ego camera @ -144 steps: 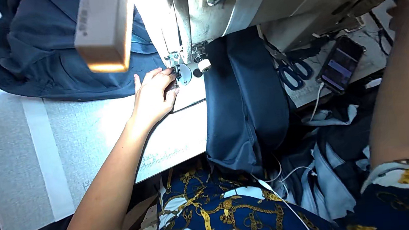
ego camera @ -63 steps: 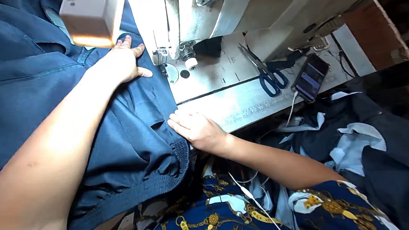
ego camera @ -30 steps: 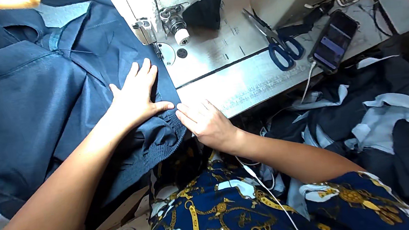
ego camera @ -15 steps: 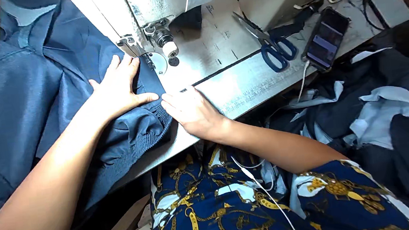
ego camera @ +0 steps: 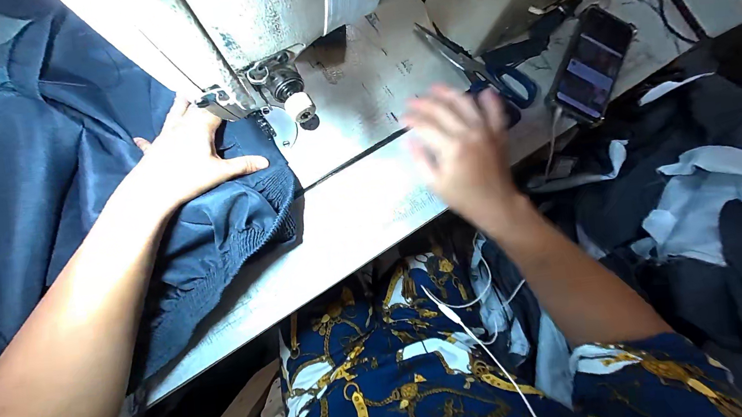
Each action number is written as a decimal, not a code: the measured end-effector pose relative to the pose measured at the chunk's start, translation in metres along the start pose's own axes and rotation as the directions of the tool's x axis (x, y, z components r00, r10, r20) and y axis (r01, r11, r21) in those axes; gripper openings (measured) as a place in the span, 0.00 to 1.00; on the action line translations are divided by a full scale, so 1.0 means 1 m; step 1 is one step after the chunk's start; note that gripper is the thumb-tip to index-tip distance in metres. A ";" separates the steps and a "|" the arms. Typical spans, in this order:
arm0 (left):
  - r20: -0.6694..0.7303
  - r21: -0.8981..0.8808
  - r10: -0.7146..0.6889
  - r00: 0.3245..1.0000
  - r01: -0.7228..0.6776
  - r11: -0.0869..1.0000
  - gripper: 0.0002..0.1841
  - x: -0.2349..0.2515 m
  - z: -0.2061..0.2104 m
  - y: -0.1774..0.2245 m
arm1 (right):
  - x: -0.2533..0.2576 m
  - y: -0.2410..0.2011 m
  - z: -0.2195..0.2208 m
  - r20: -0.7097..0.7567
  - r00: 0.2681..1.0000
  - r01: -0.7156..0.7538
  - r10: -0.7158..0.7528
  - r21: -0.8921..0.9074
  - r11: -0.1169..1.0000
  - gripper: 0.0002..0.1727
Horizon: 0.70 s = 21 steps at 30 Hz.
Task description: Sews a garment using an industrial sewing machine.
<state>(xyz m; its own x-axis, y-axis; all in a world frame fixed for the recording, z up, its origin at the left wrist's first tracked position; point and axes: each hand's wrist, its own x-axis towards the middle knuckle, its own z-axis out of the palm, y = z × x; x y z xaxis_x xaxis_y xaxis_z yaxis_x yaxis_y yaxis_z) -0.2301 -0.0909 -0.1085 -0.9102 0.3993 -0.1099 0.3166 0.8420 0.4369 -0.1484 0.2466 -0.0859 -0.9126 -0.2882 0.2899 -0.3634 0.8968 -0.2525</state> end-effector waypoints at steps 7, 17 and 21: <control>0.016 0.030 -0.068 0.998 0.067 0.997 0.37 0.008 -0.007 -0.005 | 0.038 0.100 -0.059 -0.105 0.869 -0.494 0.483 -0.198 0.846 0.30; 0.017 0.053 -0.115 0.993 0.114 0.992 0.36 0.020 -0.017 -0.014 | 0.064 0.124 -0.076 0.121 0.874 -0.415 0.470 -0.316 0.853 0.25; 0.028 0.054 -0.133 0.991 0.131 0.990 0.37 0.029 -0.020 -0.026 | 0.061 0.126 -0.067 0.137 0.877 -0.396 0.460 -0.338 0.854 0.25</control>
<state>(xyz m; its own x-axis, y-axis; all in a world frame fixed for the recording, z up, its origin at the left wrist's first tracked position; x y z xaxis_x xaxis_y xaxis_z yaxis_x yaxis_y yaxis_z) -0.2699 -0.1088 -0.1051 -0.9363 0.2942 -0.1920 0.2087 0.9054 0.3697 -0.2374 0.3648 -0.0381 -0.9934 0.1142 0.0120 0.1140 0.9933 -0.0188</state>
